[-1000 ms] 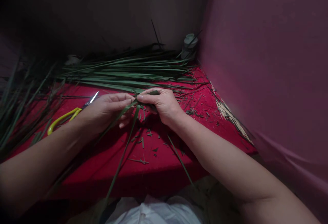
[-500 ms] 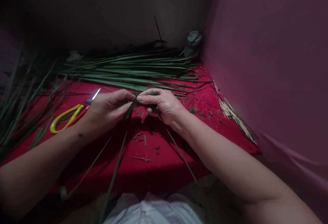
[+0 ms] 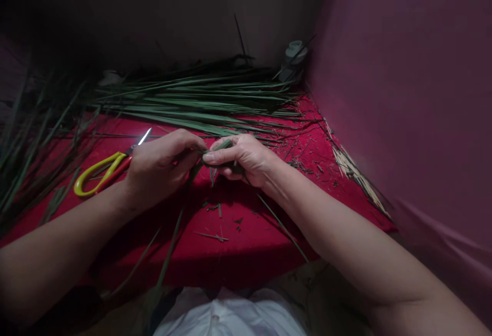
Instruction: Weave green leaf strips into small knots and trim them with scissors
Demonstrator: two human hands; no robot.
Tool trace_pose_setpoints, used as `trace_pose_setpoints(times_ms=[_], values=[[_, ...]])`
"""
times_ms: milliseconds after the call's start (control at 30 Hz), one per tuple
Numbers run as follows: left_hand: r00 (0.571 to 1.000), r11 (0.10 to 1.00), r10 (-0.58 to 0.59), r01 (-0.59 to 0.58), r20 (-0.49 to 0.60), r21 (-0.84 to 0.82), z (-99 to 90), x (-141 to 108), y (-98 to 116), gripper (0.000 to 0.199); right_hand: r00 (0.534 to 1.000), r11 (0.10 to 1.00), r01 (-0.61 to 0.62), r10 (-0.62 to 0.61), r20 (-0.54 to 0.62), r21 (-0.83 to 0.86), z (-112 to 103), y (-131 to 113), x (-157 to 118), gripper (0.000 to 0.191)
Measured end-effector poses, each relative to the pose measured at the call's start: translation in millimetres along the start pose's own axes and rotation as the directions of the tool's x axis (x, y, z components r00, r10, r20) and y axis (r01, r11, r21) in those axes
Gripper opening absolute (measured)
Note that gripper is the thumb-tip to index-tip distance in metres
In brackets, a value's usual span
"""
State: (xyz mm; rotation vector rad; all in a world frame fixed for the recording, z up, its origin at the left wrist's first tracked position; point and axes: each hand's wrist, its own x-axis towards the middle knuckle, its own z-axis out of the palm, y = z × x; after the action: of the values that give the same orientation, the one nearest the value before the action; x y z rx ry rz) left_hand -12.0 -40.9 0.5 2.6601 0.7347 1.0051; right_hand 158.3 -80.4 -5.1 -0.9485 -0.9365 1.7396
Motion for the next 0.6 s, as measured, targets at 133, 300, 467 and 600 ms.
trace_pose_setpoints(times_ms=[133,300,467,600], values=[[0.998,0.998,0.054,-0.054,0.018,0.030,1.0,-2,-3,0.016,0.996,0.996,-0.089,0.089,0.002,-0.018,-1,-4,-2,0.021],[0.997,0.990,0.077,-0.078,0.012,0.114,-2.8,-2,-9,0.014,0.995,0.993,-0.076,0.070,-0.065,-0.091,2,-6,-4,0.022],[0.991,0.985,0.021,0.002,-0.132,0.172,-14.0,4,-16,0.012,0.998,0.988,-0.007,-0.002,-0.057,-0.155,3,-5,-4,0.021],[0.952,0.959,0.030,0.059,-0.305,0.277,-33.4,9,-22,0.015,1.000,0.979,0.000,-0.001,-0.003,-0.203,3,-5,-5,0.018]])
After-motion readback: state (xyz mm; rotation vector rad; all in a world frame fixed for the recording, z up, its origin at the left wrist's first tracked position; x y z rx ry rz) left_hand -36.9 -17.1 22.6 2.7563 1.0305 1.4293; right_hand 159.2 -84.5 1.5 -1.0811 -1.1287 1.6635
